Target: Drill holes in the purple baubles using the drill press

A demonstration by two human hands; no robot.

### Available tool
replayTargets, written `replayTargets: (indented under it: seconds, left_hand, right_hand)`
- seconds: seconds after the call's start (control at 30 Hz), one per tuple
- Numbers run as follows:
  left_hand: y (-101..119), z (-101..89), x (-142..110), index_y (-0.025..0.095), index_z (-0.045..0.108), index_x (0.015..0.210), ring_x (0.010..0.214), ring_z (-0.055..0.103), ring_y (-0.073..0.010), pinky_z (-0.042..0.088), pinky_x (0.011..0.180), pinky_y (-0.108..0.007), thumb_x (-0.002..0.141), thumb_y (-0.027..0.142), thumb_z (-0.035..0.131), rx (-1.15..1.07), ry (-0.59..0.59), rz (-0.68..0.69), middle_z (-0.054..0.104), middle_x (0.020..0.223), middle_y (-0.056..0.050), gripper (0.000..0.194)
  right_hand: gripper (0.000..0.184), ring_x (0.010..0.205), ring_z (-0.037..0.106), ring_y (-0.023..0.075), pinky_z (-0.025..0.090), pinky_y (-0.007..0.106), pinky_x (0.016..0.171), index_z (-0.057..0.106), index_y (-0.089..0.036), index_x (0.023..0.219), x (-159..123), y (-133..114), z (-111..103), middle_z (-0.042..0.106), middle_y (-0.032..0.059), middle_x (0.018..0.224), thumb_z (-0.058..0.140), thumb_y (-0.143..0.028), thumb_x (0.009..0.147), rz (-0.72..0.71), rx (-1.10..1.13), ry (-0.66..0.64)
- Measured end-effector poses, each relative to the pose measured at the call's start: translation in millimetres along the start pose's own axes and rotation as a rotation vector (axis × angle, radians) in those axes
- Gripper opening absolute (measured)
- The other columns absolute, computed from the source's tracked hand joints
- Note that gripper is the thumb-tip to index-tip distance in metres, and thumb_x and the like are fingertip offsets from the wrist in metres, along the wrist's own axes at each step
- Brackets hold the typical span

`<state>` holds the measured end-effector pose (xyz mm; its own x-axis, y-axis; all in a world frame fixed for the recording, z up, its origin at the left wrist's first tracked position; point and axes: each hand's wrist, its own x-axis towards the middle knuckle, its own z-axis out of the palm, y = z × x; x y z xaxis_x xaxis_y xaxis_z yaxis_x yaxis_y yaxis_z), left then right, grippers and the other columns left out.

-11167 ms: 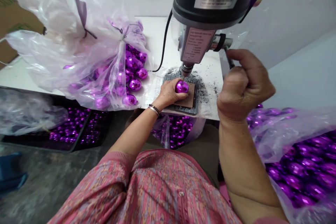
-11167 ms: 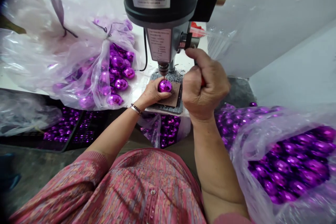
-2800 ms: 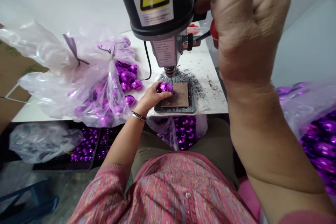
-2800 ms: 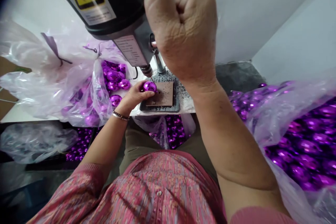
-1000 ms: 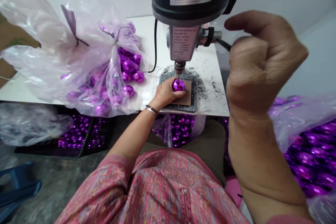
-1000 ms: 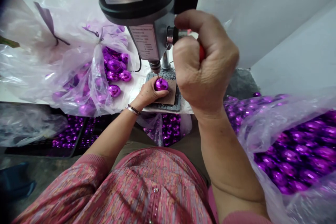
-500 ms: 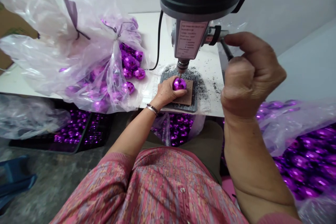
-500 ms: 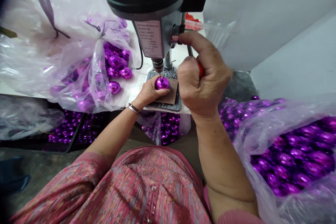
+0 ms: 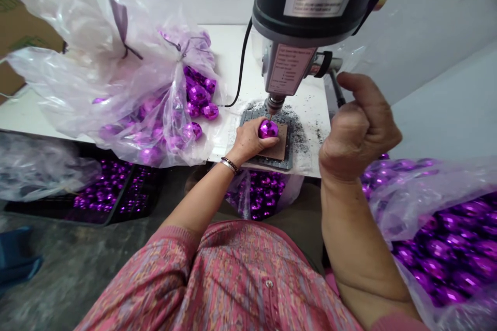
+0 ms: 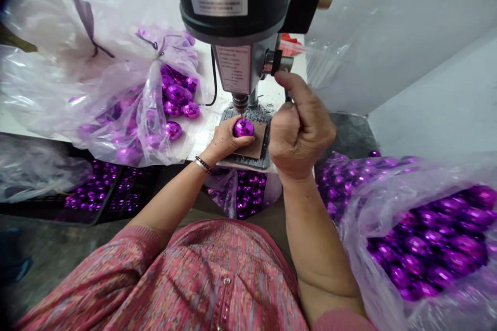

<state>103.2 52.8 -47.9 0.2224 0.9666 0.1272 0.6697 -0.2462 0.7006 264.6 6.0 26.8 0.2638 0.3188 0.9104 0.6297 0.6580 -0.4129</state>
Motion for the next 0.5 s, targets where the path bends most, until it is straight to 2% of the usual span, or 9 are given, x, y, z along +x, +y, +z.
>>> replayTargets:
  seconds: [0.17,0.27,0.33,0.43,0.5]
  left_hand:
    - [-0.8,0.6,0.5,0.019,0.07,0.119,0.107,0.069,-0.0308,0.053,0.097,-0.045,0.073,0.037,0.086,-0.002,-0.002,-0.009,0.076,0.114,-0.009,0.052]
    - [-1.0,0.6,0.9,0.019,0.07,0.118,0.107,0.069,-0.0306,0.052,0.098,-0.044,0.072,0.035,0.087,-0.012,0.001,0.002,0.076,0.114,-0.009,0.052]
    - [-0.4,0.0,1.0,0.019,0.071,0.116,0.106,0.069,-0.0305,0.053,0.098,-0.043,0.072,0.035,0.087,-0.006,-0.003,0.011,0.076,0.112,-0.008,0.049]
    - [1.1,-2.6,0.1,0.019,0.071,0.115,0.105,0.07,-0.0306,0.053,0.098,-0.044,0.073,0.035,0.087,0.001,-0.024,0.018,0.077,0.109,-0.008,0.048]
    - [1.0,-5.8,-3.0,0.019,0.07,0.117,0.107,0.07,-0.0303,0.052,0.099,-0.043,0.073,0.033,0.087,-0.02,-0.035,0.03,0.077,0.11,-0.008,0.049]
  right_hand:
    - [0.037,0.068,0.055,0.0029,0.048,0.02,0.069,0.074,-0.028,0.12,-18.2,8.6,-0.1,0.065,-0.001,0.083,0.044,-0.026,0.1,0.001,0.031,-0.029]
    - [0.037,0.071,0.058,0.0028,0.048,0.019,0.069,0.076,-0.021,0.116,-13.0,0.5,-3.1,0.067,0.0005,0.085,0.043,-0.025,0.1,0.03,0.041,-0.055]
    - [0.038,0.071,0.057,0.0016,0.045,0.018,0.067,0.077,-0.017,0.112,5.5,-11.6,-5.0,0.068,0.0009,0.086,0.042,-0.024,0.1,0.057,0.043,-0.081]
    - [0.042,0.07,0.053,-0.0003,0.043,0.016,0.068,0.078,-0.012,0.108,51.3,-27.7,-4.0,0.069,0.0008,0.085,0.038,-0.019,0.098,0.14,0.035,-0.091]
    - [0.038,0.078,0.059,0.0003,0.048,0.016,0.078,0.079,-0.012,0.098,82.6,-28.5,-2.1,0.068,0.0,0.081,0.041,-0.019,0.1,0.265,0.042,-0.162]
